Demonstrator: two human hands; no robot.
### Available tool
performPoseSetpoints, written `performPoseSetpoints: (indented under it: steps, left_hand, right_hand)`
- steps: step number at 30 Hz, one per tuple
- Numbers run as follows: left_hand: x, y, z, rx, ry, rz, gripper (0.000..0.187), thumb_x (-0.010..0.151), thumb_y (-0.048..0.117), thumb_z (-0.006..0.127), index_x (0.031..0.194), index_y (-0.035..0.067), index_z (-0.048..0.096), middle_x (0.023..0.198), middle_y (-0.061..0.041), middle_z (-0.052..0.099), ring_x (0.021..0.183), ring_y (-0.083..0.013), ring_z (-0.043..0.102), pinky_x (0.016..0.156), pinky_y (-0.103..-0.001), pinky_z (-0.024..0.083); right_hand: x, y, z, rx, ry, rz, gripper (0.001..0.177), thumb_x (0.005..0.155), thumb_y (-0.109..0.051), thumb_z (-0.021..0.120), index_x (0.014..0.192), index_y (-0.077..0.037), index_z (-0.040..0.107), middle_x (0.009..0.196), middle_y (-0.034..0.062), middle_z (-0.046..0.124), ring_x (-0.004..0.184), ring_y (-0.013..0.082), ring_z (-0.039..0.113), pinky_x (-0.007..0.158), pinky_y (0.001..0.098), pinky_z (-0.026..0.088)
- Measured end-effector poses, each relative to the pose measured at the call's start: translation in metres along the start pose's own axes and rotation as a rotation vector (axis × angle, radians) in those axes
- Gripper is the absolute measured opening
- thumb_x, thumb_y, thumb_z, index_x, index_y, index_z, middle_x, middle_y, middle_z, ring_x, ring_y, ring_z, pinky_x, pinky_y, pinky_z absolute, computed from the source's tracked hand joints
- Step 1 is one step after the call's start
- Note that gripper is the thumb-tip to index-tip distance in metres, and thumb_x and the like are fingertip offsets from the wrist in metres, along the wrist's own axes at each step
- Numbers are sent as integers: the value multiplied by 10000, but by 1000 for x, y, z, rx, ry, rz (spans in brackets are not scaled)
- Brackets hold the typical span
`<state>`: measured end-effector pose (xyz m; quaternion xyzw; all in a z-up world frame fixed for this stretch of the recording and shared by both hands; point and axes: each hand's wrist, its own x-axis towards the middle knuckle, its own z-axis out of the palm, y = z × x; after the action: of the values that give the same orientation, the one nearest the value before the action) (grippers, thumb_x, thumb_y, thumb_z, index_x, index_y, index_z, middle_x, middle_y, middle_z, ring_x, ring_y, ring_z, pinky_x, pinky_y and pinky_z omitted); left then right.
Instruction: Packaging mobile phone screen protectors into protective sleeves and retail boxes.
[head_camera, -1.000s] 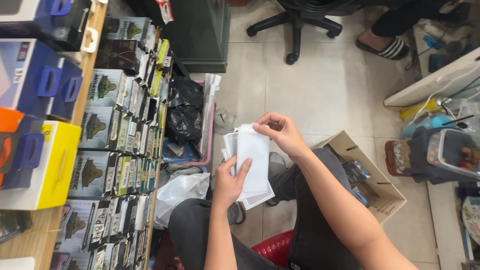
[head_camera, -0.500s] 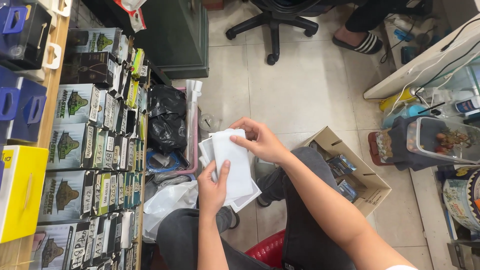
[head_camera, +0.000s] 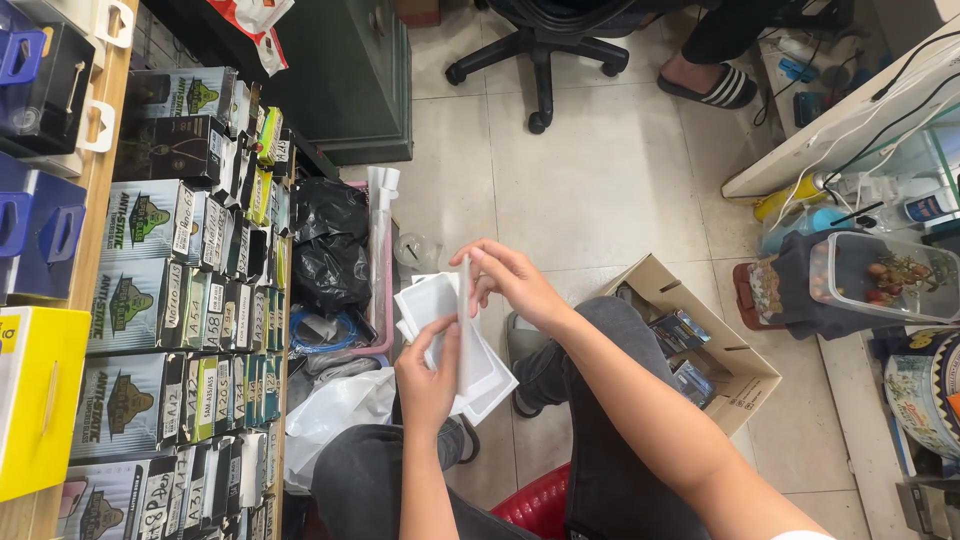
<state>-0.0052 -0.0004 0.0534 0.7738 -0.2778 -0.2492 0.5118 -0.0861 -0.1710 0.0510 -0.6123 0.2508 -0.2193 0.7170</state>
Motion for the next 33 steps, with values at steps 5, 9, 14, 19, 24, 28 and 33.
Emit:
performPoseSetpoints:
  steps: [5,9,14,19,24,28,33]
  left_hand:
    - [10,-87,7,-125,-123,25,594,1089,455,429,739,84,734,617,-119,666,658,-163,552,747,-346,464]
    - [-5,-1,-6,-300,-192,20,726,1105,503,245,663,125,680,542,-39,608,576,-121,490,690,-282,448]
    - [-1,-45,2,-182,-344,-6,544,997,427,663,570,90,638,491,-23,567,499,-127,506,580,-270,435]
    - [3,-41,2,-107,-243,-54,511,1002,396,663,595,87,662,516,-55,587,513,-130,528,560,-280,439]
    - [1,-19,0,-82,-210,-69,480,985,394,683,634,67,696,555,-76,614,532,-145,569,553,-294,462]
    - [0,-6,-1,-83,-227,-90,479,982,408,691,637,75,688,579,-90,597,535,-152,567,550,-285,472]
    - [2,-27,4,-57,-242,-85,504,986,426,688,638,62,677,574,-95,586,533,-157,569,533,-281,467]
  right_hand:
    - [-9,-21,3,-147,-123,-42,228,1010,-157,589,1188,-32,656,789,65,642,649,170,673,682,330,556]
    - [-5,-10,-7,-318,-78,-90,223,938,-116,714,1111,24,700,736,62,579,633,146,546,640,320,488]
    - [-9,-21,-5,-440,-100,-92,191,874,-207,816,1031,-97,811,869,21,523,755,123,433,674,277,421]
    - [-4,-16,-8,-318,-63,-16,146,981,-205,693,1001,-94,786,777,34,614,749,120,505,696,273,439]
    - [-3,-9,-13,-223,-70,23,98,920,-152,746,984,-84,776,707,35,651,693,111,538,676,262,449]
    - [-5,-18,-10,-206,-82,22,215,854,-102,791,1066,-92,757,767,45,661,668,105,516,655,254,445]
    - [-2,-18,-6,-168,-78,42,72,909,-116,734,976,-106,761,760,22,661,712,102,551,697,258,464]
